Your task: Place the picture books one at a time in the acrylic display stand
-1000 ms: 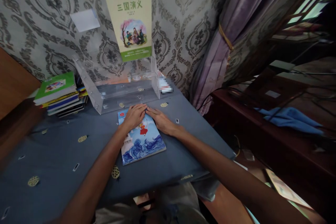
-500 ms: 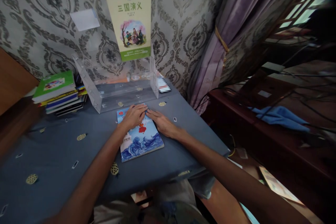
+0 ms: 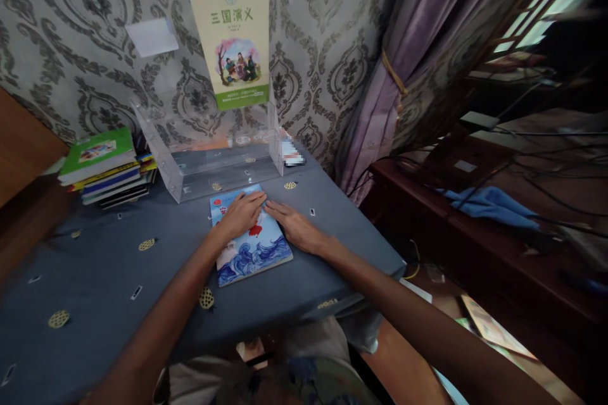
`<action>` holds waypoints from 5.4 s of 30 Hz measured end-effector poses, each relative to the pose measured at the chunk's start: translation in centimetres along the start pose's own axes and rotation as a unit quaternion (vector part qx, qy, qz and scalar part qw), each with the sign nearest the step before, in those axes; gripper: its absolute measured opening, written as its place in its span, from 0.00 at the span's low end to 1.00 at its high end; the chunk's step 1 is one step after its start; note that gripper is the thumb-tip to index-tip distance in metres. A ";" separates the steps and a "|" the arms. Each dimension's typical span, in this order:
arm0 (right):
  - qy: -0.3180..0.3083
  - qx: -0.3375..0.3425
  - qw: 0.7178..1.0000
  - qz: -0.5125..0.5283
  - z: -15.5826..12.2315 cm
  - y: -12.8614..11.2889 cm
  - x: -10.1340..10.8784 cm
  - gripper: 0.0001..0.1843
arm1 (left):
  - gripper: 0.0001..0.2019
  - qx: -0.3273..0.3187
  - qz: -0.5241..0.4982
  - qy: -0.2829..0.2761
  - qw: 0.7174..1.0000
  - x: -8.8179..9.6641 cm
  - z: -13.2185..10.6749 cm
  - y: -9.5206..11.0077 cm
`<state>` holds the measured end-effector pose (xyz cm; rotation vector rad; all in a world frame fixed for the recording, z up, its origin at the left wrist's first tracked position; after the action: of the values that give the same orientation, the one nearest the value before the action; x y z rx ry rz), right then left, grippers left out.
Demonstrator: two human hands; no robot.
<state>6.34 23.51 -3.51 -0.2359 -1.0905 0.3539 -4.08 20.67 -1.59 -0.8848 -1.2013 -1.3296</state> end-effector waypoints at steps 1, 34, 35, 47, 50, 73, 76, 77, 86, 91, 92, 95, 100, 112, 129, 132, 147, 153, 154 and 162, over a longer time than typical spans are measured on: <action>0.000 -0.001 1.000 0.000 0.0 0.0 0.0 0.36 | 0.21 -0.002 -0.008 -0.007 1.000 0.0 -0.3 0.0; -0.054 -0.011 0.997 0.047 -3.4 -5.6 2.2 0.25 | 0.22 0.047 0.020 -0.008 0.999 0.4 -0.2 -0.2; -0.051 -0.009 0.998 0.046 -3.3 -5.5 2.2 0.25 | 0.22 0.049 0.022 -0.004 0.999 0.4 -0.2 -0.2; -0.031 0.000 0.999 0.022 -3.4 -5.5 2.2 0.29 | 0.20 -0.014 -0.003 0.002 1.000 0.8 -2.4 2.1; -0.035 -0.007 0.999 0.020 -3.3 -5.5 2.3 0.30 | 0.20 -0.015 0.008 0.009 1.000 0.9 -2.3 2.6; -0.016 0.004 1.000 0.010 -4.5 -6.5 2.6 0.30 | 0.18 -0.028 -0.060 -0.020 0.998 1.6 -4.5 3.8; -0.008 0.006 1.000 0.009 -4.4 -6.5 2.9 0.30 | 0.18 -0.048 -0.062 -0.023 0.997 1.9 -4.8 4.3; -0.005 0.007 1.000 0.011 -4.4 -6.5 2.9 0.31 | 0.18 -0.049 -0.056 -0.018 0.997 2.0 -4.8 4.4; -0.035 0.002 0.999 0.002 -5.4 -6.5 1.5 0.41 | 0.20 -0.038 -0.019 -0.011 0.999 1.5 -5.9 5.3; -0.033 0.018 0.999 -0.014 -6.0 -6.6 1.1 0.41 | 0.20 -0.055 -0.047 -0.032 0.997 1.7 -6.6 5.7; -0.030 0.019 0.999 -0.015 -6.0 -6.6 1.1 0.41 | 0.19 -0.058 -0.046 -0.034 0.997 1.8 -6.6 5.8; -0.029 0.018 0.999 -0.018 -6.0 -6.6 1.2 0.41 | 0.19 -0.058 -0.042 -0.028 0.997 1.9 -6.5 6.0; -0.029 0.025 0.999 -0.024 -6.1 -7.2 1.3 0.39 | 0.19 -0.039 -0.049 -0.022 0.998 1.9 -6.9 6.0; 0.028 0.073 0.994 -0.075 -6.8 -8.6 1.9 0.31 | 0.19 -0.065 -0.024 -0.027 0.997 2.3 -8.4 7.4; 0.063 0.067 0.990 -0.109 -7.9 -9.4 2.1 0.32 | 0.23 0.020 0.098 0.015 0.995 1.6 -12.9 10.8; 0.056 0.069 0.990 -0.110 -7.8 -9.6 2.1 0.33 | 0.23 0.038 0.099 0.038 0.994 1.5 -13.8 10.9; 0.066 0.104 0.987 -0.099 -7.8 -9.9 2.6 0.36 | 0.22 0.092 0.082 0.075 0.990 2.8 -17.5 8.8; 0.053 0.100 0.988 -0.106 -7.8 -9.7 2.5 0.36 | 0.23 0.114 0.087 0.085 0.986 3.4 -19.0 8.2; 0.049 0.097 0.988 -0.105 -7.8 -9.7 2.5 0.36 | 0.23 0.119 0.088 0.085 0.985 3.4 -19.2 8.0; 0.034 0.077 0.990 -0.113 -7.5 -9.9 2.5 0.33 | 0.23 0.176 0.099 0.091 0.975 3.6 -21.0 6.6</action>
<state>15.69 15.24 -1.26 0.0135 -1.0058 0.2237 4.61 0.12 -1.44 -0.5956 -1.1288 -0.9756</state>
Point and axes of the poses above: each hand's wrist, its own z-axis towards the middle knuckle, its own x-axis out of the back of the hand, y = z × x, the point moved 9 cm from there along z, towards the middle knuckle, and after that the axes turned 13 degrees about x, right-handed, at the moved point
